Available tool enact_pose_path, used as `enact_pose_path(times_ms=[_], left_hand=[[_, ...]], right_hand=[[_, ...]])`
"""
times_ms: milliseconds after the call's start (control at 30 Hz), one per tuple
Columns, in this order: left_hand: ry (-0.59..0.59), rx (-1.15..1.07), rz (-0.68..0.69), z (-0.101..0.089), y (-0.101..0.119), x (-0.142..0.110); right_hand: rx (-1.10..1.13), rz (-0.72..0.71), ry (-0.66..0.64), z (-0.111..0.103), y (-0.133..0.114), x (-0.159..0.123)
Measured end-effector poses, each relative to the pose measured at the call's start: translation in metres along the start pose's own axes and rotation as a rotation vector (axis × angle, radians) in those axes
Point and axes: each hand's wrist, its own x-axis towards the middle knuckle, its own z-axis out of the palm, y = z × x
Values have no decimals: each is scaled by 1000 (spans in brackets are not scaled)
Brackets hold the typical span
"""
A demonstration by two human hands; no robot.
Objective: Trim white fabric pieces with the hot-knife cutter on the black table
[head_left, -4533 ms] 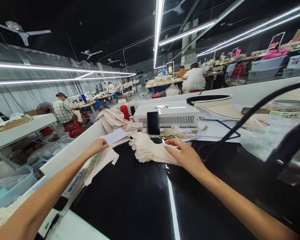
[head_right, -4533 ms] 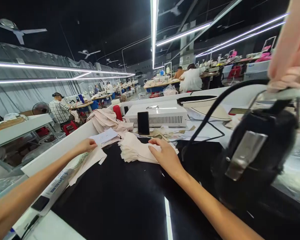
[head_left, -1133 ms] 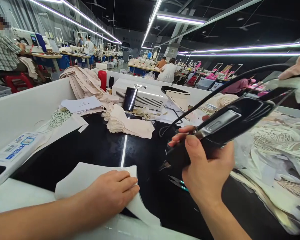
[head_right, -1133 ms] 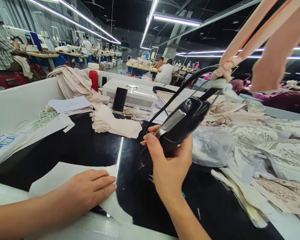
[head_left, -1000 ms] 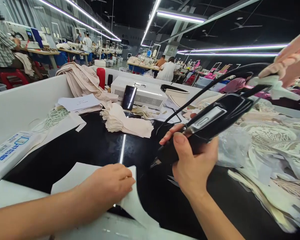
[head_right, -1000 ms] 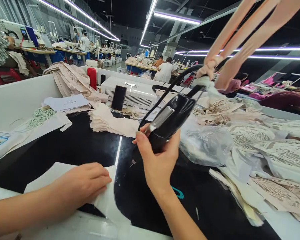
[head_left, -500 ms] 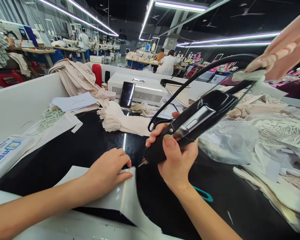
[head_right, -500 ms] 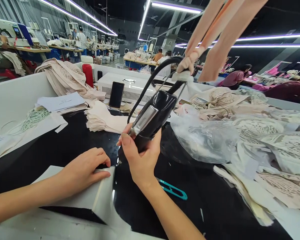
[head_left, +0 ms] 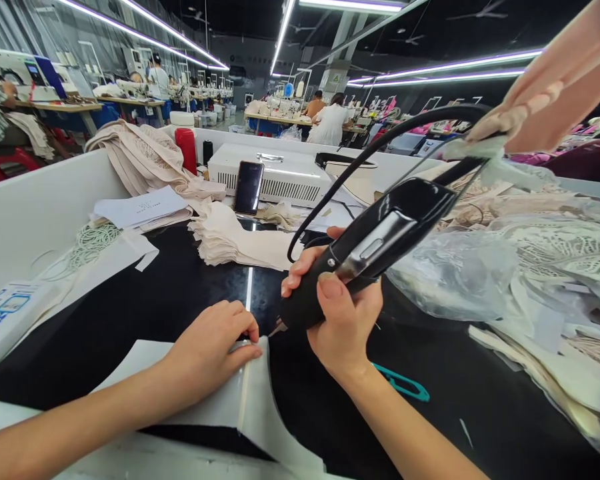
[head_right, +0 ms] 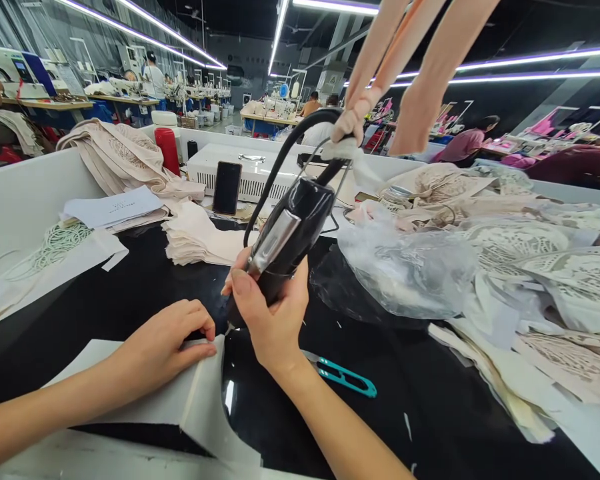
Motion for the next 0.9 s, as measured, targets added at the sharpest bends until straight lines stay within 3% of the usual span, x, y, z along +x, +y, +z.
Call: enact_pose_path(times_ms=[600,900], left_hand=[[51,-5,-22,1,1,-2],[49,255,352,10,9,-12]], right_hand=[[51,15,-21,3,1,-3],[27,-15,-33,3,2,-4]])
